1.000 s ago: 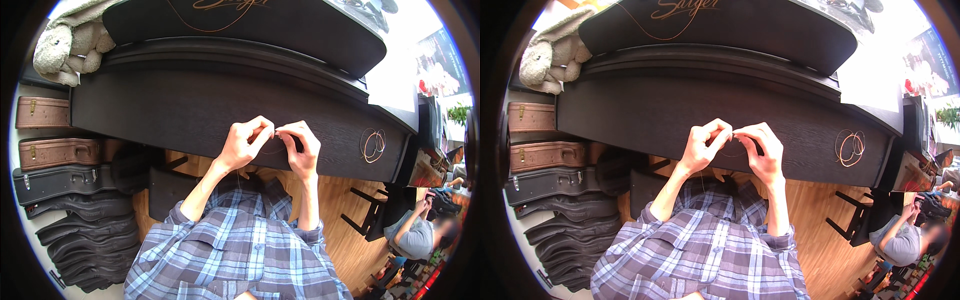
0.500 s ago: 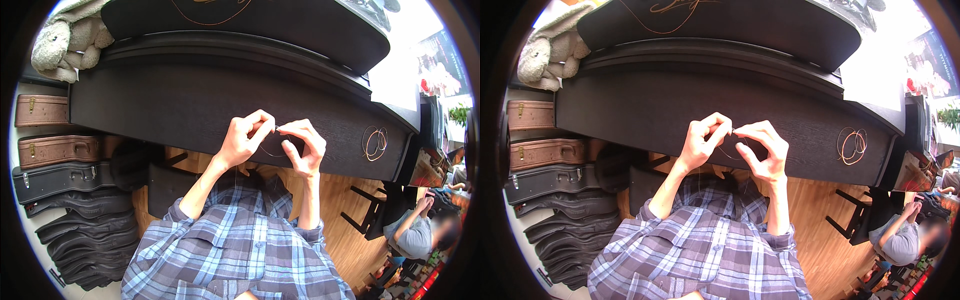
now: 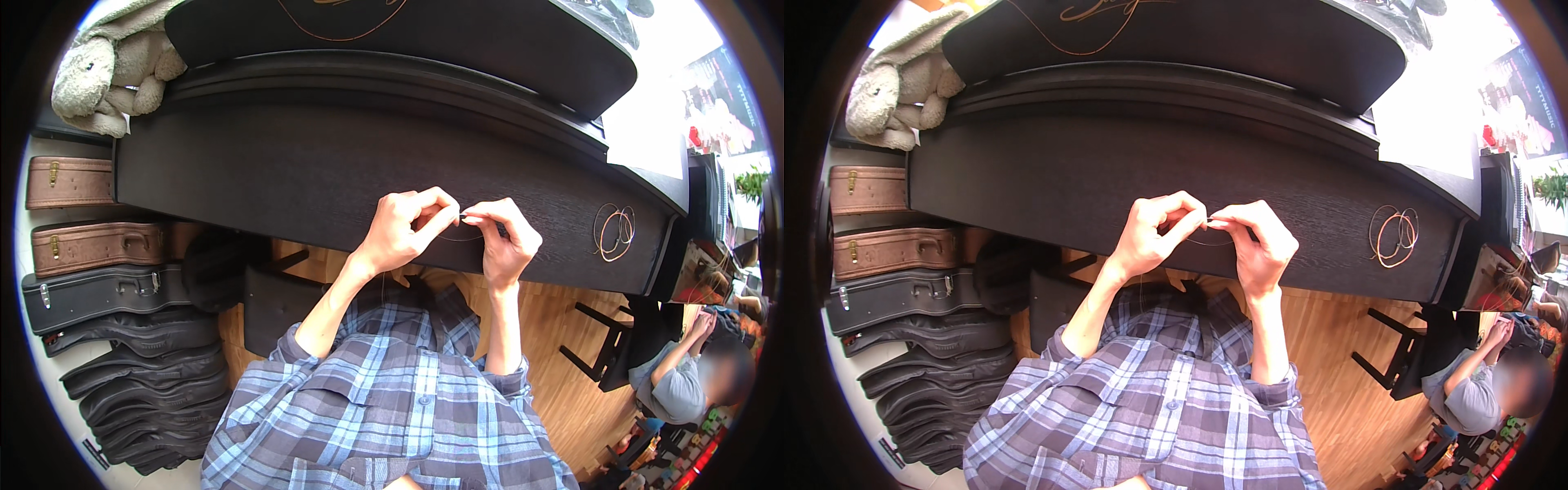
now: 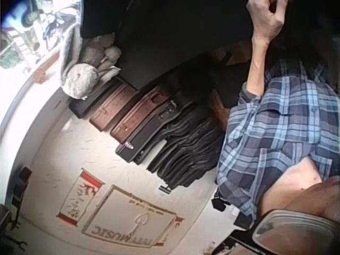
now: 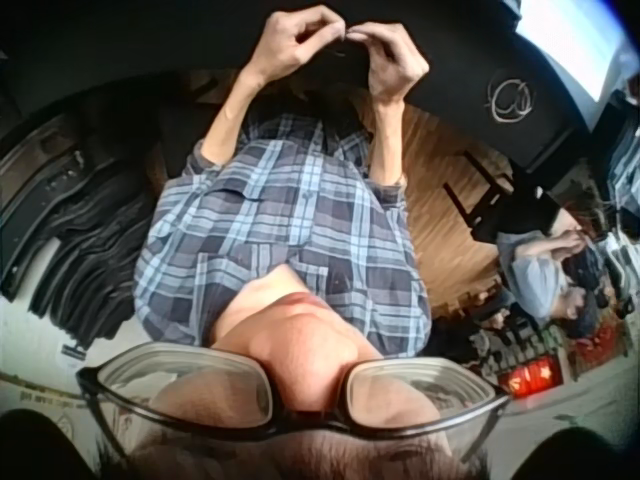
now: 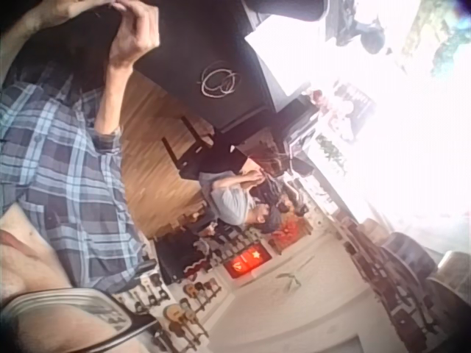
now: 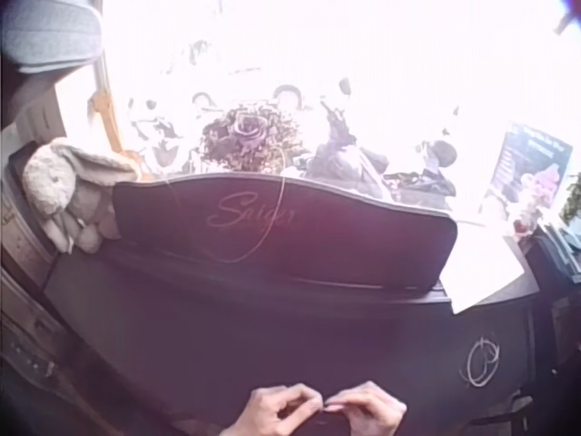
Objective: The person manipulates a thin metal wire with both hands, bending and twisting it into a looped shape. The person repeatedly adjusts the loop size and tightens the wire by hand.
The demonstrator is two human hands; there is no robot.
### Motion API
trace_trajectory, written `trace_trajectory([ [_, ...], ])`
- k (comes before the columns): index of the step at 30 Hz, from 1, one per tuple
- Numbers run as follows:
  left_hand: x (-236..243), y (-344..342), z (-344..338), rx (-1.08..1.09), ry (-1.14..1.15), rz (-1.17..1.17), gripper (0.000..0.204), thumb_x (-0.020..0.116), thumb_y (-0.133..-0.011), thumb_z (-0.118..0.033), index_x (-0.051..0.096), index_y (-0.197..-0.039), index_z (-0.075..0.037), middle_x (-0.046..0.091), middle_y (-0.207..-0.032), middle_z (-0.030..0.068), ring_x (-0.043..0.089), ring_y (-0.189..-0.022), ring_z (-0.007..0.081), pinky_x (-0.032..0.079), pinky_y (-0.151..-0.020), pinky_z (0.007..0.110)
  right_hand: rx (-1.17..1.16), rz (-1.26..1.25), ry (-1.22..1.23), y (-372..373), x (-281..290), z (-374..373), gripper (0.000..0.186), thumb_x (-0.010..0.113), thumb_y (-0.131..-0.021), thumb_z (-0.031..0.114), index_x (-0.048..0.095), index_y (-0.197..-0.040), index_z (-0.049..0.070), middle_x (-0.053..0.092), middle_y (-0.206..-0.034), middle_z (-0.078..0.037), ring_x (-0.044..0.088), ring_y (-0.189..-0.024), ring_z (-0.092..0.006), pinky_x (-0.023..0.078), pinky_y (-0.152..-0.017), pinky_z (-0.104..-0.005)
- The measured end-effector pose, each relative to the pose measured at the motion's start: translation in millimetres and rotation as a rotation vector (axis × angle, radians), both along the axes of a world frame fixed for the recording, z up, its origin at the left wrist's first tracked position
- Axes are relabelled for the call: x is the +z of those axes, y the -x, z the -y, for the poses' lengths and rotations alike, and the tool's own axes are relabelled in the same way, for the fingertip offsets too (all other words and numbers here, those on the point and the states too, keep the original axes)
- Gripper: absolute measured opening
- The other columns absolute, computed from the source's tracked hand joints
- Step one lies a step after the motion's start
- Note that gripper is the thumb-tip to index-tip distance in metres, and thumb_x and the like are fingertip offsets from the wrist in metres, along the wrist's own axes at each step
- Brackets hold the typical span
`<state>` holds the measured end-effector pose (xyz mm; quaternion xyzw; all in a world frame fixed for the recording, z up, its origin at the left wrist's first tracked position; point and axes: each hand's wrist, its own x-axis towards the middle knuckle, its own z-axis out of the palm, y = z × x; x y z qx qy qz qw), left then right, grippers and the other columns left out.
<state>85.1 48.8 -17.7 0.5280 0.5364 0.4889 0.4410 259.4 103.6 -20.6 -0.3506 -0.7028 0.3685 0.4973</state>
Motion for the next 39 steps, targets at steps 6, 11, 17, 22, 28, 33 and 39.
trace_trajectory([
  [6, 7, -2, 0, -0.012, 0.011, 0.079, 0.012, 0.067, -0.099, -0.012, 0.073, -0.104, -0.003, 0.069, -0.069, 0.0009, 0.056, -0.053, 0.0034, 0.039, -0.048, 0.020, -0.160, 0.083, -0.148, -2, 3, -4, 0.024, 0.083, -0.072, -0.009, 0.074, -0.088, 0.006, 0.068, -0.086, -0.005, 0.068, -0.078, -0.0153, 0.057, -0.065, -0.0275],
  [11, 11, -2, -1, -0.014, 0.041, 0.073, 0.013, 0.070, -0.097, -0.013, 0.075, -0.104, -0.003, 0.073, -0.074, 0.0031, 0.054, -0.050, 0.0024, 0.038, -0.044, 0.019, -0.220, 0.021, -0.149, -5, 0, -5, 0.023, 0.084, -0.072, -0.008, 0.072, -0.086, 0.006, 0.067, -0.087, -0.005, 0.066, -0.079, -0.0155, 0.055, -0.068, -0.0279],
  [17, 9, 1, 0, -0.043, 0.042, 0.075, 0.012, 0.074, -0.093, -0.012, 0.075, -0.102, -0.005, 0.076, -0.079, 0.0038, 0.062, -0.058, 0.0039, 0.046, -0.053, 0.020, -0.269, -0.049, -0.081, -6, -8, -6, 0.016, 0.080, -0.084, 0.000, 0.065, -0.086, 0.005, 0.064, -0.085, -0.005, 0.062, -0.075, -0.0164, 0.051, -0.070, -0.0284],
  [22, 6, 3, 2, -0.065, 0.006, 0.184, 0.009, 0.072, -0.094, -0.007, 0.074, -0.100, -0.002, 0.076, -0.081, 0.0065, 0.063, -0.057, 0.0052, 0.045, -0.049, 0.020, -0.242, -0.043, 0.004, -5, -10, -5, 0.017, 0.079, -0.087, 0.003, 0.063, -0.087, 0.004, 0.063, -0.083, -0.007, 0.062, -0.075, -0.0165, 0.051, -0.070, -0.0292],
  [28, 4, 6, 4, -0.020, 0.012, 0.251, 0.013, 0.073, -0.094, -0.011, 0.073, -0.102, -0.001, 0.077, -0.081, 0.0067, 0.064, -0.057, 0.0054, 0.046, -0.049, 0.019, -0.172, 0.105, -0.105, -1, 0, -4, 0.016, 0.081, -0.085, 0.004, 0.065, -0.085, 0.003, 0.064, -0.079, -0.006, 0.063, -0.073, -0.0161, 0.051, -0.068, -0.0286],
  [33, 2, -3, 3, 0.179, -0.063, 0.123, 0.010, 0.074, -0.092, -0.005, 0.072, -0.099, 0.002, 0.077, -0.083, 0.0120, 0.067, -0.056, 0.0092, 0.049, -0.049, 0.020, -0.194, 0.105, -0.043, -1, 5, -3, 0.015, 0.081, -0.087, 0.005, 0.066, -0.084, 0.003, 0.064, -0.077, -0.006, 0.062, -0.069, -0.0142, 0.050, -0.067, -0.0271],
  [39, 0, -7, 4, 0.278, -0.122, -0.010, 0.012, 0.081, -0.085, -0.002, 0.074, -0.094, 0.001, 0.075, -0.076, 0.0073, 0.070, -0.059, 0.0111, 0.051, -0.052, 0.020, -0.251, 0.093, 0.007, -1, 2, -3, 0.017, 0.081, -0.087, 0.007, 0.066, -0.083, 0.002, 0.063, -0.076, -0.004, 0.061, -0.069, -0.0127, 0.049, -0.067, -0.0265],
])
